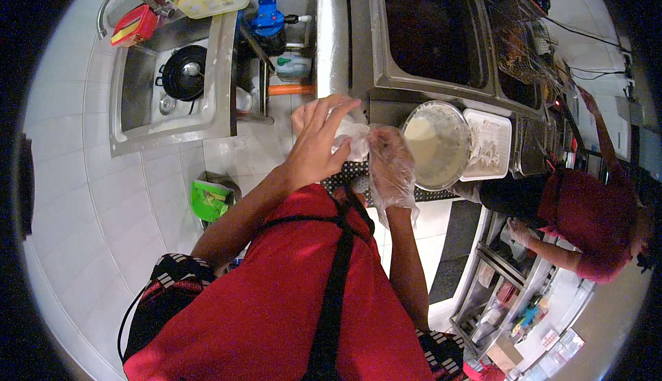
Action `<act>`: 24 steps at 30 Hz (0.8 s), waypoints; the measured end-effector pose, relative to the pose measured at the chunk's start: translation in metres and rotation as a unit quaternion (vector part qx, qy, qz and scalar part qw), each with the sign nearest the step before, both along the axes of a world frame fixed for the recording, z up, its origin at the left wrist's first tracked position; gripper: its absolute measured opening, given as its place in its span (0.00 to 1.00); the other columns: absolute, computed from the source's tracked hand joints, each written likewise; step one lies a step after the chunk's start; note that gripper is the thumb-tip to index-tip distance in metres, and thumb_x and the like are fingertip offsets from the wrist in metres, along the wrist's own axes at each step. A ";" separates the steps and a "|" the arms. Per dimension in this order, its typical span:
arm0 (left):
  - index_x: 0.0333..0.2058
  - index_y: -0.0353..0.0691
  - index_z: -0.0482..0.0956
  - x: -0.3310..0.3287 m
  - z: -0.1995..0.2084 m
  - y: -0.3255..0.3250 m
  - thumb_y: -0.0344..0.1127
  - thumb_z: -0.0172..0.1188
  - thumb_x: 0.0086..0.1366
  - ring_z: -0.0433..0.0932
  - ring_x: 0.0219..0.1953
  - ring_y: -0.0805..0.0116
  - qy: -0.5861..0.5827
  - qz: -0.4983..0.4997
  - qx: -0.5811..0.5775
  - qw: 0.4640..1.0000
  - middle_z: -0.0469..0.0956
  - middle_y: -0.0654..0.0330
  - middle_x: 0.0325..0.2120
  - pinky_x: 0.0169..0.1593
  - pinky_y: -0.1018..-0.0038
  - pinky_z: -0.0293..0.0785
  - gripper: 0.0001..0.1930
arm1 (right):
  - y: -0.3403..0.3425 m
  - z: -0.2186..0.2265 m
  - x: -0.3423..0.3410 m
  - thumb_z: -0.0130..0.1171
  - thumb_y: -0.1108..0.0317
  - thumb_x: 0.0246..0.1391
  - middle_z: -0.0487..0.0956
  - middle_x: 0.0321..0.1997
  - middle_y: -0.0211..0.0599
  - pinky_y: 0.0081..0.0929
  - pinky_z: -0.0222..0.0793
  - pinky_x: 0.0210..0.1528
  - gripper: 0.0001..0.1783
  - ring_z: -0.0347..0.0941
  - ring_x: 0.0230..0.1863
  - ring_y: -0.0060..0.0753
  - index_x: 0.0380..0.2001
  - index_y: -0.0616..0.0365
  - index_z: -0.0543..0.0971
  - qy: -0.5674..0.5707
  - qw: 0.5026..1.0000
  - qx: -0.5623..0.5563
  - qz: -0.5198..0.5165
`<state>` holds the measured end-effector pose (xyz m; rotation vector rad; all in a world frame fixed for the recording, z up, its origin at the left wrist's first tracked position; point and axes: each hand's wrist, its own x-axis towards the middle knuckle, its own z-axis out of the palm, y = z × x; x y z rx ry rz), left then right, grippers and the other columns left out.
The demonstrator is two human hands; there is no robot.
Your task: The person retrieves a plate of rice, uses tongs to place fried shrimp and tempura on top, adds shredded vegetables and sauce, then puts on disposable gloves and handles a container of flour. The completed dish is placed on the counter.
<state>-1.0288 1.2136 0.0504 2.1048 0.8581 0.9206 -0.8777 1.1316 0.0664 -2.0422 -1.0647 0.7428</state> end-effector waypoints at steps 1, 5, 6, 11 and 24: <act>0.56 0.44 0.69 0.001 -0.003 0.001 0.29 0.60 0.55 0.65 0.59 0.53 0.009 -0.035 -0.016 0.999 0.70 0.50 0.53 0.61 0.56 0.50 0.28 | -0.001 -0.002 0.001 0.55 0.64 0.62 0.78 0.37 0.40 0.30 0.70 0.45 0.09 0.75 0.40 0.34 0.40 0.57 0.75 -0.002 1.000 0.010 0.011; 0.44 0.38 0.77 0.010 -0.025 0.017 0.32 0.60 0.59 0.73 0.47 0.52 -0.031 -0.118 -0.077 0.990 0.76 0.50 0.41 0.55 0.62 0.59 0.14 | -0.001 -0.007 0.003 0.54 0.62 0.63 0.77 0.38 0.43 0.35 0.70 0.46 0.10 0.76 0.41 0.41 0.42 0.56 0.74 -0.035 0.999 -0.003 0.026; 0.40 0.36 0.78 0.011 -0.030 0.020 0.32 0.60 0.59 0.75 0.43 0.53 -0.027 -0.134 -0.120 0.983 0.77 0.50 0.37 0.54 0.63 0.60 0.11 | 0.000 -0.007 0.003 0.53 0.62 0.63 0.77 0.39 0.44 0.36 0.70 0.46 0.11 0.76 0.41 0.42 0.42 0.56 0.74 -0.016 1.000 -0.007 0.025; 0.36 0.32 0.79 0.008 -0.027 0.017 0.27 0.59 0.59 0.77 0.37 0.50 -0.124 -0.143 -0.099 0.977 0.77 0.48 0.32 0.43 0.61 0.70 0.07 | -0.001 0.006 -0.008 0.57 0.62 0.62 0.77 0.35 0.33 0.29 0.70 0.41 0.12 0.73 0.36 0.30 0.41 0.59 0.73 -0.061 0.997 0.030 0.048; 0.27 0.32 0.75 0.092 0.072 -0.030 0.25 0.57 0.56 0.77 0.29 0.45 -0.062 -0.176 -0.043 0.982 0.76 0.43 0.25 0.31 0.60 0.72 0.02 | -0.043 0.101 0.066 0.51 0.60 0.62 0.79 0.36 0.51 0.41 0.72 0.39 0.14 0.78 0.37 0.51 0.39 0.61 0.75 -0.184 0.980 -0.075 0.029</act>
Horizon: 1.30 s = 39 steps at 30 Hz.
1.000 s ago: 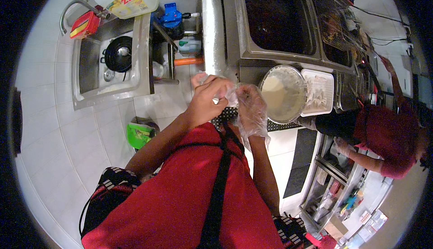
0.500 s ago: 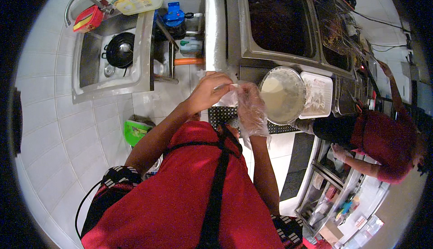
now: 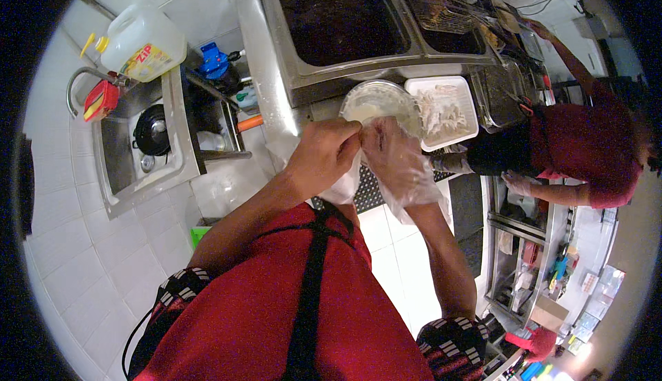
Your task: The person retrieves a plate of rice, uses tongs to place fried shrimp and tempura on top, adds shredded vegetables and sauce, then puts on disposable gloves and handles a container of flour. The completed dish is placed on the counter.
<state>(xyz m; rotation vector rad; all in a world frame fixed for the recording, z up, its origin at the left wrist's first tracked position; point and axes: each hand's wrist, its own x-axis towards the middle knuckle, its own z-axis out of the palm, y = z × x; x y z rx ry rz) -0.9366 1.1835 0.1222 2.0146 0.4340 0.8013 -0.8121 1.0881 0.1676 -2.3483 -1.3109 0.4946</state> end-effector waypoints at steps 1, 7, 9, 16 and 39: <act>0.26 0.31 0.75 0.010 -0.001 -0.002 0.25 0.57 0.56 0.77 0.28 0.44 0.013 0.006 -0.013 1.000 0.76 0.43 0.23 0.30 0.59 0.72 0.02 | 0.000 -0.003 0.007 0.51 0.59 0.62 0.79 0.36 0.52 0.41 0.71 0.41 0.15 0.78 0.39 0.52 0.39 0.62 0.76 -0.012 1.000 -0.013 -0.017; 0.24 0.31 0.77 0.053 -0.016 -0.015 0.27 0.57 0.55 0.77 0.24 0.44 -0.004 0.074 0.009 0.997 0.75 0.42 0.20 0.29 0.60 0.72 0.05 | 0.000 -0.028 0.043 0.52 0.65 0.57 0.77 0.39 0.55 0.49 0.72 0.40 0.11 0.75 0.42 0.59 0.38 0.62 0.74 -0.035 0.997 -0.064 0.032; 0.25 0.32 0.78 0.062 -0.020 -0.018 0.28 0.57 0.55 0.77 0.24 0.45 0.012 0.086 0.012 0.996 0.75 0.43 0.21 0.29 0.60 0.72 0.05 | -0.003 -0.033 0.053 0.53 0.69 0.53 0.76 0.38 0.51 0.47 0.72 0.39 0.10 0.76 0.40 0.56 0.37 0.63 0.75 -0.008 0.998 -0.046 0.039; 0.24 0.33 0.80 0.083 -0.025 -0.011 0.31 0.57 0.56 0.78 0.22 0.47 0.057 0.123 0.017 0.991 0.75 0.44 0.19 0.27 0.62 0.72 0.07 | -0.008 -0.045 0.077 0.52 0.68 0.54 0.76 0.35 0.53 0.45 0.71 0.39 0.09 0.75 0.39 0.55 0.36 0.59 0.76 0.106 0.988 -0.030 0.109; 0.30 0.35 0.83 0.082 -0.018 0.012 0.32 0.56 0.56 0.81 0.27 0.46 0.161 0.178 -0.065 0.969 0.76 0.41 0.21 0.33 0.63 0.76 0.09 | -0.087 -0.104 0.104 0.52 0.58 0.65 0.71 0.33 0.23 0.15 0.63 0.34 0.18 0.64 0.33 0.14 0.50 0.60 0.72 0.295 0.924 0.173 -0.169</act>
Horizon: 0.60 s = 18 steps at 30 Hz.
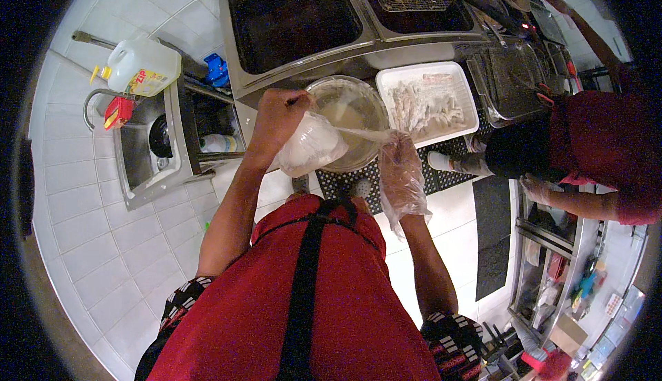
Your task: The person retrieves a plate of rice, uses tongs to place fried shrimp and tempura on top, adds shredded vegetables and sauce, then puts on disposable gloves and handles a container of flour. The completed dish is placed on the counter.
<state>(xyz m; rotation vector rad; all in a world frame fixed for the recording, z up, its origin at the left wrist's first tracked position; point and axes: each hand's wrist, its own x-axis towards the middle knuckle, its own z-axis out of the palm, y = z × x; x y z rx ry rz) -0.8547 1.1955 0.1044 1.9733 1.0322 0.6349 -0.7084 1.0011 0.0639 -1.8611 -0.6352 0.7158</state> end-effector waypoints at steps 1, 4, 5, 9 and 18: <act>0.31 0.35 0.83 0.000 0.001 -0.001 0.32 0.56 0.56 0.81 0.27 0.47 0.004 0.001 -0.002 1.000 0.76 0.41 0.21 0.33 0.63 0.76 0.10 | 0.000 -0.002 0.000 0.52 0.57 0.65 0.71 0.33 0.23 0.15 0.63 0.34 0.18 0.64 0.33 0.14 0.49 0.60 0.72 -0.009 1.000 0.005 -0.005; 0.33 0.33 0.84 0.002 0.009 -0.009 0.36 0.59 0.58 0.73 0.20 0.75 0.006 -0.001 -0.028 1.000 0.77 0.51 0.17 0.27 0.73 0.69 0.12 | 0.001 -0.007 -0.011 0.49 0.55 0.67 0.77 0.42 0.32 0.19 0.66 0.38 0.21 0.68 0.35 0.18 0.52 0.61 0.69 0.090 0.994 0.063 0.012; 0.33 0.32 0.84 0.001 0.014 -0.012 0.35 0.59 0.58 0.73 0.20 0.75 -0.001 -0.008 -0.027 1.000 0.78 0.52 0.17 0.27 0.74 0.70 0.12 | 0.004 -0.010 -0.015 0.48 0.55 0.67 0.79 0.45 0.35 0.20 0.67 0.39 0.21 0.69 0.36 0.19 0.53 0.61 0.68 0.109 0.986 0.122 0.027; 0.32 0.31 0.84 -0.001 0.034 -0.017 0.34 0.60 0.58 0.75 0.22 0.74 -0.034 -0.025 -0.105 0.994 0.81 0.59 0.21 0.29 0.77 0.70 0.11 | 0.018 -0.020 -0.043 0.46 0.56 0.68 0.77 0.53 0.42 0.26 0.71 0.51 0.23 0.75 0.49 0.32 0.56 0.63 0.67 0.160 0.980 0.119 -0.024; 0.36 0.28 0.82 0.004 0.008 -0.013 0.31 0.59 0.60 0.79 0.28 0.69 -0.253 0.001 -0.454 0.855 0.82 0.57 0.30 0.33 0.74 0.74 0.11 | 0.025 -0.012 -0.056 0.43 0.64 0.66 0.75 0.54 0.40 0.30 0.70 0.57 0.19 0.71 0.56 0.33 0.55 0.62 0.69 0.380 0.891 0.191 -0.155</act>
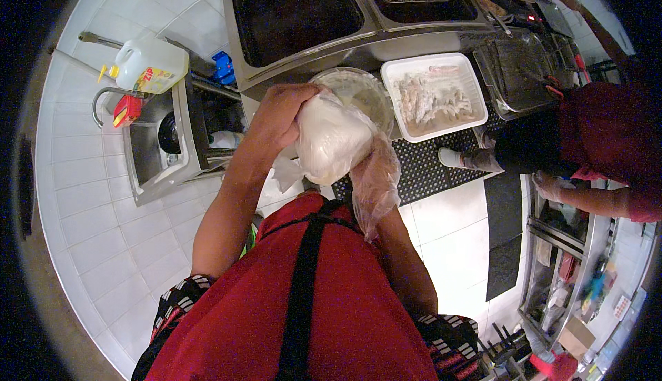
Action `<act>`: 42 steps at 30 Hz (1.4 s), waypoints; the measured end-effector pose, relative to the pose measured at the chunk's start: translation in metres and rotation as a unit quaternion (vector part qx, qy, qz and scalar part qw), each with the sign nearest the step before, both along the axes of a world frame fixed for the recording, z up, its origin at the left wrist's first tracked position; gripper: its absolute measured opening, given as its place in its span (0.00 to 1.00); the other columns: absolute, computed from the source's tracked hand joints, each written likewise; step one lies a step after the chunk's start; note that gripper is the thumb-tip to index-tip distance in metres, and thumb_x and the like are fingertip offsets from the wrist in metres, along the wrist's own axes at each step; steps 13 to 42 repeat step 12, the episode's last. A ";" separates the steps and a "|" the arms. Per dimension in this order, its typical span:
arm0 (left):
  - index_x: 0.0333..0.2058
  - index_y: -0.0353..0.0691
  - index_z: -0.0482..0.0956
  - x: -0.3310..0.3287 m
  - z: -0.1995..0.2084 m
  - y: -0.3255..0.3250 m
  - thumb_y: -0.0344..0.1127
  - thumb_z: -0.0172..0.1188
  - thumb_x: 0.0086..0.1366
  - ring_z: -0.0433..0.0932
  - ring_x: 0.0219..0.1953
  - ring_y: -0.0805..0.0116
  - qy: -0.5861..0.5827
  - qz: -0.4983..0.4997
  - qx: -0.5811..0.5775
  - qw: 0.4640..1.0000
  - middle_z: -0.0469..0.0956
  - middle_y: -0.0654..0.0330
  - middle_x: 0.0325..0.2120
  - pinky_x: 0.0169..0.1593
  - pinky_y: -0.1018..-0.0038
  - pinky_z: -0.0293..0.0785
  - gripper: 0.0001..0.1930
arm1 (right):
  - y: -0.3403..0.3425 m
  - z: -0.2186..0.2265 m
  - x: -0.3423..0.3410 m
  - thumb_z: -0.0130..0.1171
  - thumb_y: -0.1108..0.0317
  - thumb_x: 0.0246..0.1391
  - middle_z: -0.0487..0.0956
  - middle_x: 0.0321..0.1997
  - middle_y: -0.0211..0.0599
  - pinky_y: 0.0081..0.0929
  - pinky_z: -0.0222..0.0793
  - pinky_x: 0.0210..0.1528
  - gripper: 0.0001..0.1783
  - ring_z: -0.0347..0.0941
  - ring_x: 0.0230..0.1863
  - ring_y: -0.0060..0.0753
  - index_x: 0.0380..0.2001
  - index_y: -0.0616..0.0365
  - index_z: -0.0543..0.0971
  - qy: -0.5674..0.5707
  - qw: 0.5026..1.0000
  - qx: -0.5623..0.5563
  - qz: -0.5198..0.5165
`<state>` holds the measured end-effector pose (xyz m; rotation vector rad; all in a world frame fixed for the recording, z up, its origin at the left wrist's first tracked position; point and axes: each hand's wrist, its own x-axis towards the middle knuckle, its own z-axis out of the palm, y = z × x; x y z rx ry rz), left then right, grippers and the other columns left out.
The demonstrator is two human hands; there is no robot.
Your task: The person retrieves a plate of rice, uses tongs to place fried shrimp and tempura on top, adds shredded vegetables and sauce, then puts on disposable gloves and handles a container of flour. The completed dish is placed on the counter.
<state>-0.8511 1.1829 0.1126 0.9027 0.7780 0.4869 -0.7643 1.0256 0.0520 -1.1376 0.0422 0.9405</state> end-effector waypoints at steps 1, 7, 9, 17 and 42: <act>0.38 0.29 0.82 0.000 -0.009 0.001 0.31 0.58 0.61 0.80 0.30 0.69 -0.015 0.003 -0.036 0.999 0.83 0.57 0.32 0.35 0.75 0.75 0.11 | -0.009 0.004 0.000 0.45 0.65 0.65 0.75 0.54 0.40 0.31 0.69 0.58 0.18 0.70 0.57 0.35 0.54 0.61 0.69 -0.172 0.981 -0.064 0.064; 0.49 0.36 0.78 -0.008 -0.033 -0.017 0.41 0.58 0.66 0.80 0.40 0.63 0.096 -0.047 0.047 0.993 0.80 0.55 0.39 0.47 0.73 0.75 0.18 | -0.026 0.007 0.013 0.55 0.61 0.57 0.74 0.52 0.47 0.40 0.65 0.59 0.24 0.69 0.56 0.48 0.53 0.62 0.69 -0.602 0.681 -0.313 0.276; 0.57 0.38 0.71 -0.014 -0.031 -0.029 0.45 0.58 0.66 0.74 0.50 0.66 0.107 -0.024 0.106 0.988 0.76 0.55 0.47 0.55 0.74 0.68 0.24 | -0.024 0.004 0.021 0.59 0.60 0.51 0.76 0.47 0.57 0.46 0.67 0.53 0.27 0.71 0.51 0.60 0.51 0.65 0.69 -0.672 0.629 -0.278 0.275; 0.67 0.40 0.53 -0.023 -0.025 -0.043 0.55 0.60 0.63 0.65 0.61 0.68 0.156 -0.092 0.229 0.956 0.64 0.58 0.61 0.64 0.70 0.59 0.42 | -0.016 0.000 0.031 0.62 0.56 0.48 0.75 0.52 0.57 0.47 0.67 0.54 0.30 0.71 0.54 0.60 0.52 0.61 0.70 -0.592 0.705 -0.229 0.315; 0.67 0.40 0.53 -0.023 -0.025 -0.043 0.55 0.60 0.63 0.65 0.61 0.68 0.156 -0.092 0.229 0.956 0.64 0.58 0.61 0.64 0.70 0.59 0.42 | -0.016 0.000 0.031 0.62 0.56 0.48 0.75 0.52 0.57 0.47 0.67 0.54 0.30 0.71 0.54 0.60 0.52 0.61 0.70 -0.592 0.705 -0.229 0.315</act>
